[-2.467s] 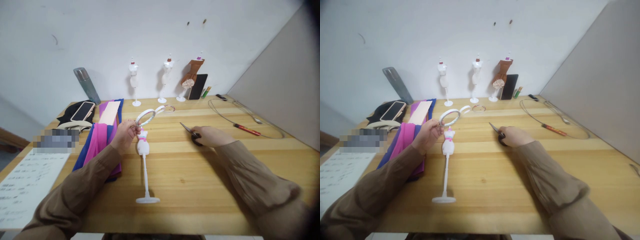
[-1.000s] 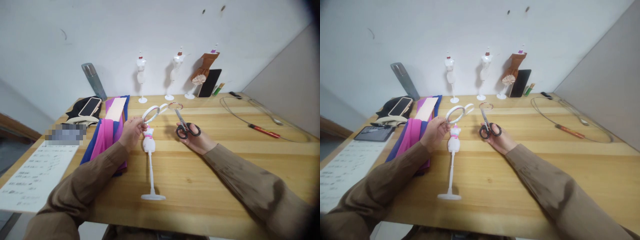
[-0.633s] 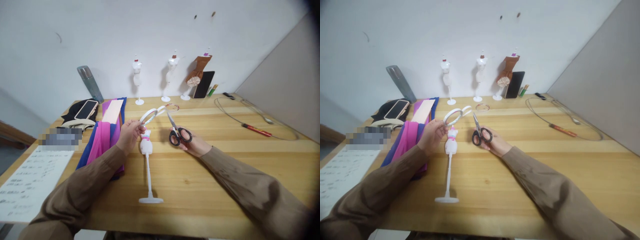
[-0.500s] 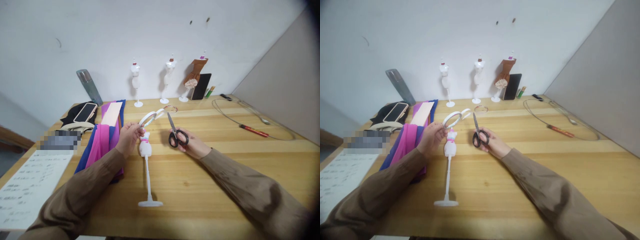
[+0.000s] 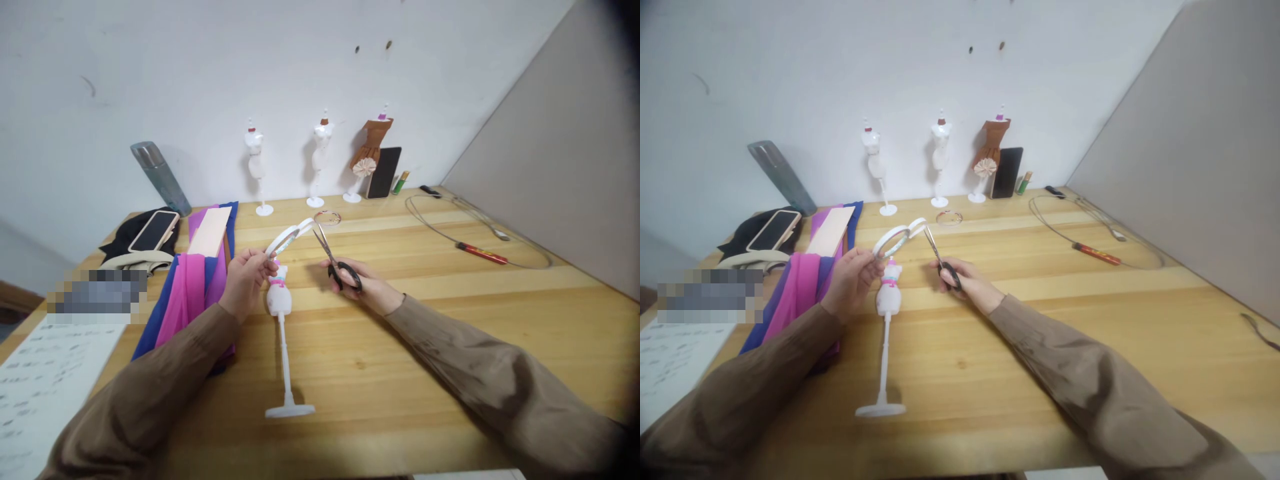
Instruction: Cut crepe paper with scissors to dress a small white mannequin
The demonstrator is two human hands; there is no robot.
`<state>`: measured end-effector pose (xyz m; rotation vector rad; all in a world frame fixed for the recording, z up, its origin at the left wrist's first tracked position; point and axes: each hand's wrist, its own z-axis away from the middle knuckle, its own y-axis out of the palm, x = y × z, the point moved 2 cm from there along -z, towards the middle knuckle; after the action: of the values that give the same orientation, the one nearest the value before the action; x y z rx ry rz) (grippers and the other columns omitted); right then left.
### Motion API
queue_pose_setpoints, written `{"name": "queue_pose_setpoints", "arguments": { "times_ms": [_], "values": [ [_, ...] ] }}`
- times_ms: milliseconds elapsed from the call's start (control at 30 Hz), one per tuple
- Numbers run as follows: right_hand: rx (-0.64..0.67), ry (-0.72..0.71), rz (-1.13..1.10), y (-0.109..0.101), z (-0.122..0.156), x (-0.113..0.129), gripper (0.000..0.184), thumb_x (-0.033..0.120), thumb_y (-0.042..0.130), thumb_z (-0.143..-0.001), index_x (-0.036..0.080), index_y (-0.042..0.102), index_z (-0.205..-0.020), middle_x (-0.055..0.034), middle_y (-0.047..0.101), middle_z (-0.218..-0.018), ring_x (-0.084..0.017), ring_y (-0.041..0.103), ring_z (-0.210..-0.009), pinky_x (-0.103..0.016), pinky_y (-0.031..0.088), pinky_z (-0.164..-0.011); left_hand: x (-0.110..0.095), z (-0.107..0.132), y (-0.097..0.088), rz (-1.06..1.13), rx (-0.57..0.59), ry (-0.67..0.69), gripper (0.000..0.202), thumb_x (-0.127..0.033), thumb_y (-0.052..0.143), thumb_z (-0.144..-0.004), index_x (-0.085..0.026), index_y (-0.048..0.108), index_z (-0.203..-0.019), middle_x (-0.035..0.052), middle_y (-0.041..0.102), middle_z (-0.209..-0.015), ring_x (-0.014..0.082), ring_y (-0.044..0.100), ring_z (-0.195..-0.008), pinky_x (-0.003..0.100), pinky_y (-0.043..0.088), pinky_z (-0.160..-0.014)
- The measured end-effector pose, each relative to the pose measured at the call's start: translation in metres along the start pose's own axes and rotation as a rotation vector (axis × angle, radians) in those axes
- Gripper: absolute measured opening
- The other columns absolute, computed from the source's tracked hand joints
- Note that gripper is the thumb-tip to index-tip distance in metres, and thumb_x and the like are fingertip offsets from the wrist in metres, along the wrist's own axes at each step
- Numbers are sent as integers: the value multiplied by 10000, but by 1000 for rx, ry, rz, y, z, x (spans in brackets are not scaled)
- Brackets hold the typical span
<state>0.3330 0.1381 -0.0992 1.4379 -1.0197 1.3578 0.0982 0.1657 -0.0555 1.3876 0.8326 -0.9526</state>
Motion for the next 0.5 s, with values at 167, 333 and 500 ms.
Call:
{"name": "queue_pose_setpoints", "arguments": {
  "times_ms": [167, 333, 500],
  "values": [
    [-23, 32, 12, 1, 1, 4, 663, 672, 722, -717, 122, 662, -1084, -25, 588, -653, -54, 302, -457, -235, 140, -421, 3, 4, 4, -76, 60, 31, 180, -205, 700, -672, -154, 542, -603, 36, 644, -634, 100, 574, -566, 224, 449, -576],
    [-34, 49, 13, 2, 2, 6, 623, 634, 728, -724, 124, 667, -1076, -27, 587, -635, -56, 290, -453, -235, 123, -417, 6, 4, 2, -136, 83, 59, 141, -169, 673, -682, -156, 569, -587, 42, 650, -630, 108, 579, -612, 222, 448, -604],
    [0, 57, 11, 3, 3, 6, 603, 625, 726, -733, 126, 668, -1066, -16, 581, -625, -38, 260, -419, -233, 101, -408, 6, 2, -1, -200, 135, 87, 158, -189, 681, -711, -166, 586, -588, 36, 653, -634, 115, 577, -607, 246, 469, -633]
  ]
}}
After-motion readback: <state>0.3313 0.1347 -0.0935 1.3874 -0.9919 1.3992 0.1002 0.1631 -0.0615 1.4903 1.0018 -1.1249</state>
